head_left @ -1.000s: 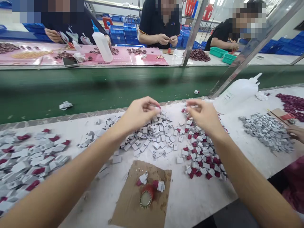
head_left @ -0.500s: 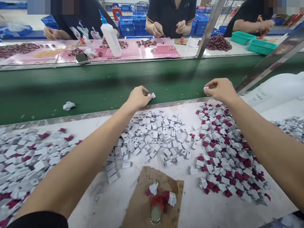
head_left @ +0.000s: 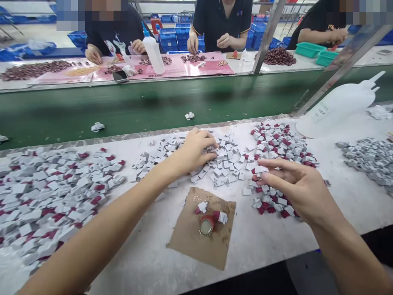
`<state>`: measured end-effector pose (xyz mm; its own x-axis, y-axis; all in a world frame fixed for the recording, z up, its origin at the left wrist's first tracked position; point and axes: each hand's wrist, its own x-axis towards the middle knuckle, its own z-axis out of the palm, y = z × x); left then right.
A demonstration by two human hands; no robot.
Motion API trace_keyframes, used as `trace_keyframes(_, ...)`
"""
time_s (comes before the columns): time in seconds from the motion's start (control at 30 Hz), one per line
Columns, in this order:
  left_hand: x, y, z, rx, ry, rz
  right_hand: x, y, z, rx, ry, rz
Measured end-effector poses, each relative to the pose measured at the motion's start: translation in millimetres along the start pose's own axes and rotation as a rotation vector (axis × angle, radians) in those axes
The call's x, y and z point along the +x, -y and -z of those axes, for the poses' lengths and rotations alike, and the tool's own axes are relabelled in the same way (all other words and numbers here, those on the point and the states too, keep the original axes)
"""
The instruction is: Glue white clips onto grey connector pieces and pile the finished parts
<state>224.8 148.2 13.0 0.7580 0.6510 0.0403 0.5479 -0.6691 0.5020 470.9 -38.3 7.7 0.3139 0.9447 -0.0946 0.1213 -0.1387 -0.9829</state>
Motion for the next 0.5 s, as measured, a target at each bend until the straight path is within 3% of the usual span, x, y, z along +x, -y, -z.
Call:
trace_keyframes(0.1,-17,-11,0.8,-0.157,-0.089,0.037,-25,-13,-9,0.150,-0.008,-0.051)
trace_keyframes(0.23,-71,-36,3.7,-0.384,-0.221,0.200,-56,-27,-29,0.362,0.030,-0.105)
trace_keyframes(0.37,-130,-49,-0.9,-0.223,-0.281,0.320,-77,-31,-47,0.397,0.070,-0.170)
trace_keyframes(0.5,-175,-51,-15.0,-0.106,-0.283,0.412,-90,-31,-55,0.317,0.112,-0.134)
